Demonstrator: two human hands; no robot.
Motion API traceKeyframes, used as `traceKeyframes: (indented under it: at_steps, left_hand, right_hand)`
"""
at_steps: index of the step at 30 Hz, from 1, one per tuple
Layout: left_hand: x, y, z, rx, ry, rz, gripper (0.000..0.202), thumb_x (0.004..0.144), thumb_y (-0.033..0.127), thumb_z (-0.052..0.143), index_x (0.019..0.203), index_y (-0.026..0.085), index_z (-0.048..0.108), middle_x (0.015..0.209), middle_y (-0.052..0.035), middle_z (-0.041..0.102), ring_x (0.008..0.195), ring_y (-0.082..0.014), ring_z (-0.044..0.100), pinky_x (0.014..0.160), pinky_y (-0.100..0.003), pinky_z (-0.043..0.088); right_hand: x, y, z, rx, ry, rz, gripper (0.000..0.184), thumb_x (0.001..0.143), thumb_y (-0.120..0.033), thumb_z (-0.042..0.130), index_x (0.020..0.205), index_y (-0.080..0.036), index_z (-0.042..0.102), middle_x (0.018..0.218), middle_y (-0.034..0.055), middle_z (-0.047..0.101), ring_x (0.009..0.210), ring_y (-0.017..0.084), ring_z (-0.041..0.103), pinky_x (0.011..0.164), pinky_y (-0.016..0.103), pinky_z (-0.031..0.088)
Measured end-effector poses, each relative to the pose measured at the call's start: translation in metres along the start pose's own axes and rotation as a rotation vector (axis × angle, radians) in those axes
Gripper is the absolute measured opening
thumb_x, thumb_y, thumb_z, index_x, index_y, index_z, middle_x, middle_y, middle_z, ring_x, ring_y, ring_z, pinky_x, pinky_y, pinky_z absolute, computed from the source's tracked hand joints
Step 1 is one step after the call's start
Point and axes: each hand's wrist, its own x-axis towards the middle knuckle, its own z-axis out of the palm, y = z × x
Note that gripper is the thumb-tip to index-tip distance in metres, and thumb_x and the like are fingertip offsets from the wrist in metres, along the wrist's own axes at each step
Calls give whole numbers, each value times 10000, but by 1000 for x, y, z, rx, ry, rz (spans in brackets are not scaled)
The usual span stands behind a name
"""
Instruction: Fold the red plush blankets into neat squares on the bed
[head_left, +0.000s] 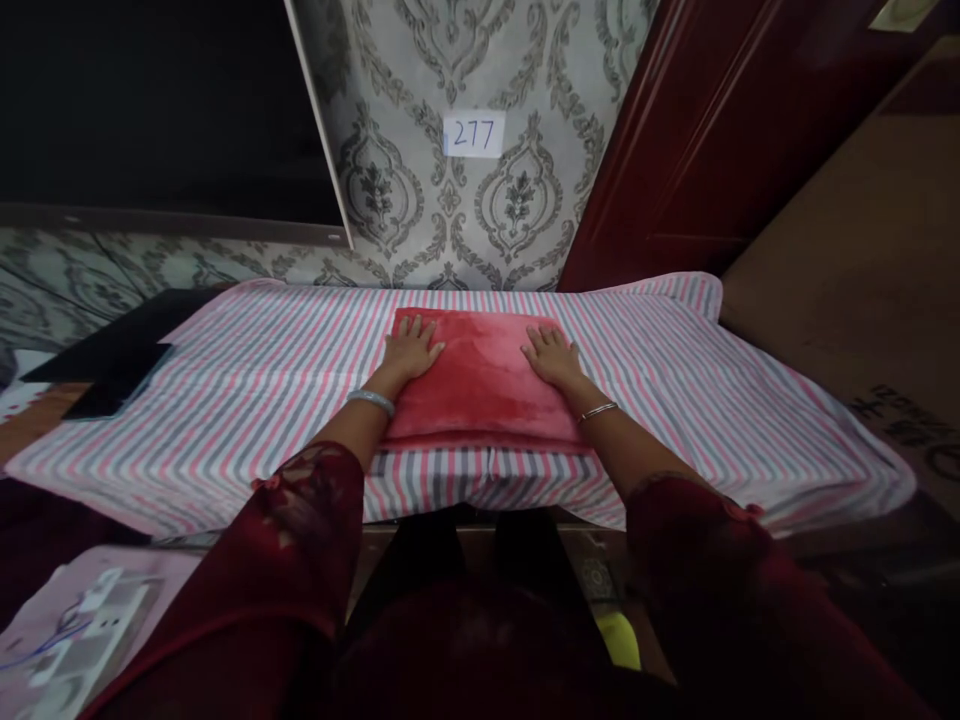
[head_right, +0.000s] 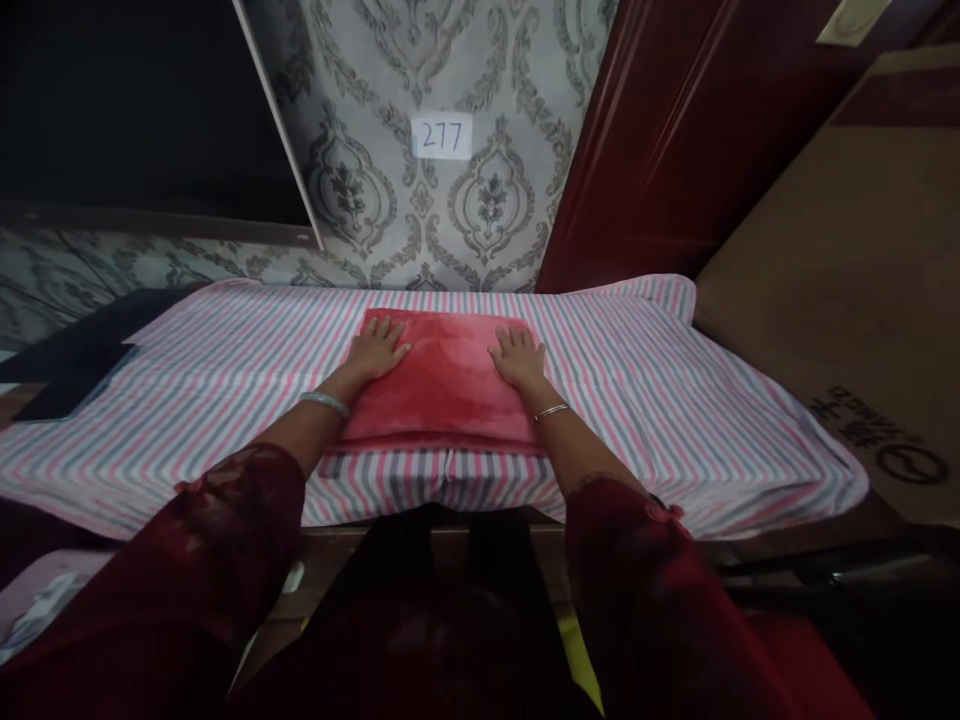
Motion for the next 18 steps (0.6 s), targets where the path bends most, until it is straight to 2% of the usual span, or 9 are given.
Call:
traceKeyframes:
  at_steps: [3, 6, 9, 12, 15, 18]
  left_hand:
    - [-12, 3, -17, 35, -46, 13, 671, 1034, 516, 273, 1619, 189, 300, 1725, -139, 178, 1585, -356, 139, 1232, -683, 112]
    - [-42, 20, -19, 37, 59, 89, 617, 1036, 465, 298, 1553, 152, 424, 1666, -167, 338, 1562, -339, 232, 1252, -646, 93]
    - [-77, 46, 2, 7, 104, 214, 610, 1034, 460, 324, 1569, 177, 397, 1675, -151, 325, 1570, -318, 220, 1260, -615, 128]
    - [-100, 62, 30, 25, 96, 248, 617, 1043, 446, 294, 1604, 191, 336, 1708, -149, 236, 1586, -320, 168, 1256, -628, 112]
    - [-105, 65, 45, 44, 120, 244, 619, 1046, 422, 279, 1614, 181, 316, 1713, -159, 211, 1591, -326, 146, 1255, -635, 83]
    - [-102, 63, 46, 42, 109, 242, 615, 1043, 422, 283, 1613, 194, 326, 1713, -146, 219, 1589, -321, 160, 1258, -625, 86]
  right_hand:
    - [-17, -15, -16, -12, -48, -15, 619, 1064, -442, 244, 1625, -190, 306, 1700, 147, 255, 1555, 336, 221, 1199, 636, 224]
    - [-49, -39, -17, 31, 24, -159, 603, 1061, -395, 243, 1588, -134, 378, 1659, 176, 342, 1529, 327, 290, 1215, 569, 238]
    - [-84, -64, 0, 51, 74, -301, 590, 1052, -364, 259, 1586, -150, 393, 1668, 150, 336, 1538, 313, 274, 1229, 541, 219]
    - [-104, -78, 20, 38, 100, -301, 591, 1038, -336, 297, 1600, -174, 381, 1697, 116, 276, 1568, 303, 201, 1248, 546, 157]
    - [-108, -81, 30, 43, 130, -282, 592, 1032, -328, 305, 1599, -183, 389, 1695, 103, 285, 1575, 286, 186, 1255, 545, 129]
    - [-105, -80, 30, 46, 123, -276, 589, 1033, -323, 298, 1593, -172, 400, 1690, 110, 294, 1572, 282, 200, 1256, 543, 133]
